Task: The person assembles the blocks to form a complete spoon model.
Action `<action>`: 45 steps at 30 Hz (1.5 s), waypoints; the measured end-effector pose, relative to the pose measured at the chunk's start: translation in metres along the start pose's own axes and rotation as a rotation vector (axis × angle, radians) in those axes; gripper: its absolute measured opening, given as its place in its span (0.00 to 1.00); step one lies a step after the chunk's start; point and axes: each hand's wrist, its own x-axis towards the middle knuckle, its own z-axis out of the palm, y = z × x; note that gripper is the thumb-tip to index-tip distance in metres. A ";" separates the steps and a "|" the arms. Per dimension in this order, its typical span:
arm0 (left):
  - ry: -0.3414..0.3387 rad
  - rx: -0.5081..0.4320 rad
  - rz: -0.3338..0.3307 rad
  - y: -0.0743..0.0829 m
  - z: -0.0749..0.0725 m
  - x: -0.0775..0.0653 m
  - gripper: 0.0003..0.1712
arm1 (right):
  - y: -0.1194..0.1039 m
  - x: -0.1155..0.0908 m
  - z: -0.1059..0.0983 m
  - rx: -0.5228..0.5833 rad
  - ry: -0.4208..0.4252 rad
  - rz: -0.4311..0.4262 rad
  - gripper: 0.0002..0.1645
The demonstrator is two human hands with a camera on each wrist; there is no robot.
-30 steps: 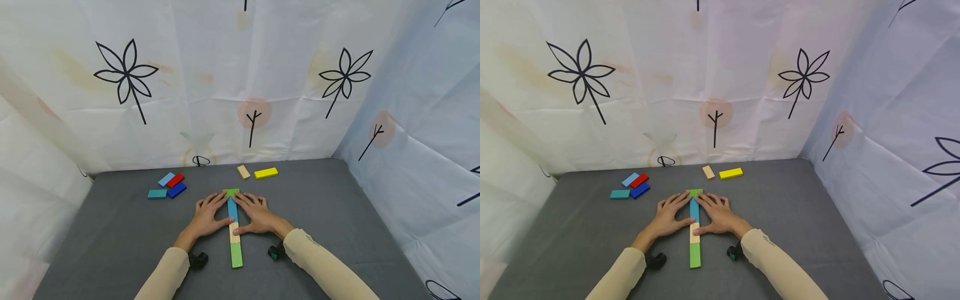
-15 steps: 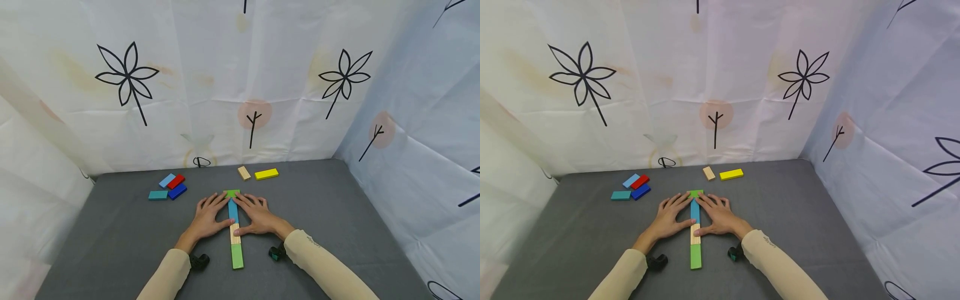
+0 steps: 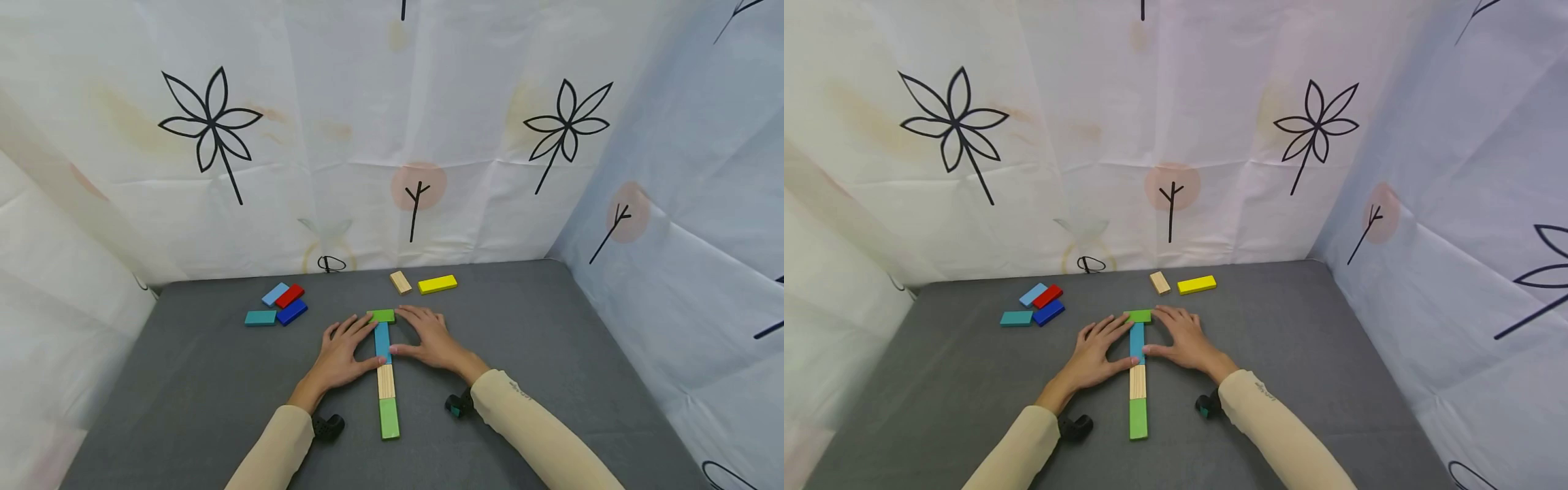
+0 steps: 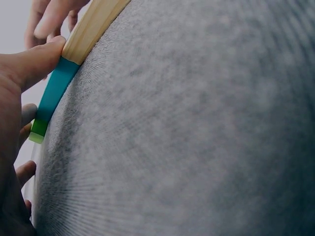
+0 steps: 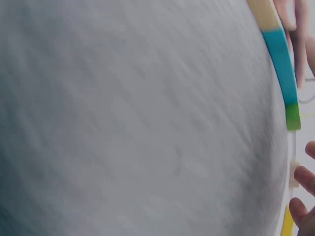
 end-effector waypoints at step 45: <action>-0.003 -0.031 -0.011 0.000 -0.002 0.000 0.49 | 0.064 0.023 -0.039 0.227 0.287 0.303 0.22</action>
